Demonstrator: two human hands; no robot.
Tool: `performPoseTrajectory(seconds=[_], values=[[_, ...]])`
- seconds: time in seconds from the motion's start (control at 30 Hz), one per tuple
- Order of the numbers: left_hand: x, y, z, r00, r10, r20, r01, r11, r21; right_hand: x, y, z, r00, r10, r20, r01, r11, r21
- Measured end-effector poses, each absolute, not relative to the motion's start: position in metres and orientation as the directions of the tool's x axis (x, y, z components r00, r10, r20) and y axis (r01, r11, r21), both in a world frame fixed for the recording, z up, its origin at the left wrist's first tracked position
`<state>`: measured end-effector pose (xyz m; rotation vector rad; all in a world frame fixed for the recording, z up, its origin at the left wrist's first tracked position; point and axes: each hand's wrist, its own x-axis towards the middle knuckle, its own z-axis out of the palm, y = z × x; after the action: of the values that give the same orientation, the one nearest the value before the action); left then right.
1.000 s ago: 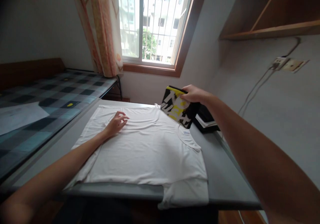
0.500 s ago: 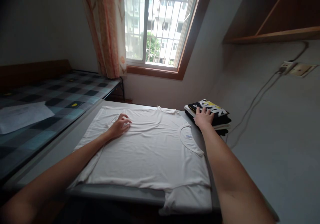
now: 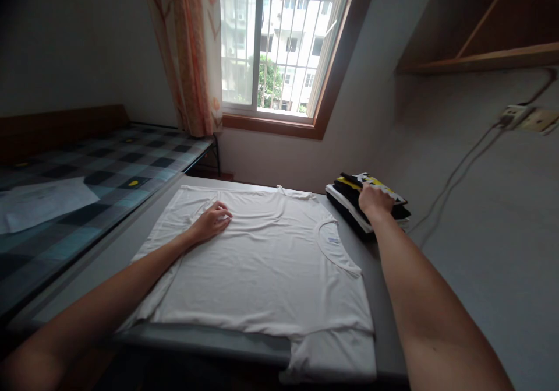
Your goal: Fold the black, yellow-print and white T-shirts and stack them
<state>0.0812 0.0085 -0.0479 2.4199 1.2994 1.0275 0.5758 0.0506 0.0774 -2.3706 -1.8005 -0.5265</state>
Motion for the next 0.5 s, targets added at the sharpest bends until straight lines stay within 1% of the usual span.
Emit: performPoseTrajectory(seconds=[0.07,0.1,0.13,0.23,0.3,0.4,0.5], values=[[0.082,0.008,-0.046,0.369,0.799,0.475,0.642,-0.588,0.492,0.575,0.047,0.081,0.347,0.854,0.388,0.916,-0.398,0.057],[0.082,0.008,-0.045,0.371,0.798,0.475,0.639,-0.591,0.492,0.573,0.046,0.080,0.342,0.852,0.397,0.914,-0.400,0.071],[0.083,0.008,-0.044,0.374,0.795,0.477,0.640,-0.594,0.488,0.570,0.044,0.078,0.319,0.866,0.386,0.918,-0.384,0.103],[0.084,0.007,-0.042,0.386,0.790,0.477,0.652,-0.599,0.464,0.562,0.041,0.069,0.243,0.926,0.290,0.930,-0.308,0.203],[0.084,0.007,-0.041,0.395,0.788,0.472,0.662,-0.601,0.448,0.559,0.041,0.063,0.226,0.930,0.291,0.929,-0.296,0.222],[0.084,0.006,-0.040,0.403,0.785,0.470,0.669,-0.603,0.434,0.562,0.042,0.061,0.212,0.917,0.339,0.942,-0.285,0.180],[0.085,0.005,-0.038,0.407,0.787,0.463,0.674,-0.601,0.429,0.570,0.043,0.061,0.283,0.922,0.264,0.950,-0.307,0.053]])
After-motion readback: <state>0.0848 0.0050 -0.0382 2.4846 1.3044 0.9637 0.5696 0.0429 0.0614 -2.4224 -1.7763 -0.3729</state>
